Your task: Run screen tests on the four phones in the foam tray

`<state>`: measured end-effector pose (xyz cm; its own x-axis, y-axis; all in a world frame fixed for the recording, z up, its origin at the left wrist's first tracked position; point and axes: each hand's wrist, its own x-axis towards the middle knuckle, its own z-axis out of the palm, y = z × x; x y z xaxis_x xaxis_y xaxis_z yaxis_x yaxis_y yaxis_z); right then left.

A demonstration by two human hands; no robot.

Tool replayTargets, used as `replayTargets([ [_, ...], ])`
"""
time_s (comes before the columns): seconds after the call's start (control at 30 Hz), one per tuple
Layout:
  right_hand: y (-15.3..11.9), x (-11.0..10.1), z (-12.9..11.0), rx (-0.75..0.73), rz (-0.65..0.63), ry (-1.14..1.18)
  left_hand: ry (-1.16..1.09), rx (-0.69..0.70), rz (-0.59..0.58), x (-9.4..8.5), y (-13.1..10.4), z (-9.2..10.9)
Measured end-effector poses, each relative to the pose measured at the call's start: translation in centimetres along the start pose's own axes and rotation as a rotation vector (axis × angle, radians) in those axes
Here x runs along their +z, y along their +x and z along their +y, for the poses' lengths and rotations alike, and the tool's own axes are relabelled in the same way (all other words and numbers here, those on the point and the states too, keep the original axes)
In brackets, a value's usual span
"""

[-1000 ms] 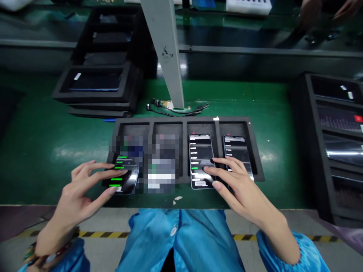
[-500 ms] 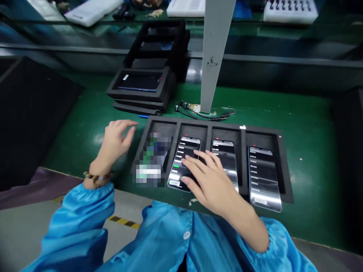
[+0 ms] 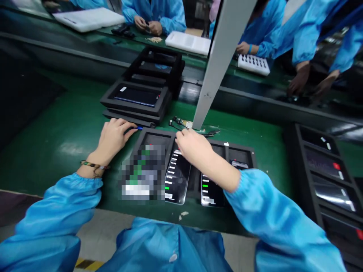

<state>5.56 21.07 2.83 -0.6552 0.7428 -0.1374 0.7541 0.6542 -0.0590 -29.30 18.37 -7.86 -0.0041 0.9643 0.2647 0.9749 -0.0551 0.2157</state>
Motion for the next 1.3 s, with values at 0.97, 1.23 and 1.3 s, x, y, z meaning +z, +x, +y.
replayTargets([
  [0.97, -4.1, -10.1, 5.6, -0.029, 0.458, -0.038, -0.272, -0.011, 0.218, -2.0, -1.0, 0.3],
  [1.23, -18.1, -9.2, -1.7, -0.244, 0.688, 0.162, -1.05, 0.254, -0.07, -9.2, -9.5, 18.1],
  [1.3, -19.7, -7.1, -4.3, -0.299, 0.677, 0.204, -1.222, 0.353, -0.162, -9.5, -12.1, 22.5],
])
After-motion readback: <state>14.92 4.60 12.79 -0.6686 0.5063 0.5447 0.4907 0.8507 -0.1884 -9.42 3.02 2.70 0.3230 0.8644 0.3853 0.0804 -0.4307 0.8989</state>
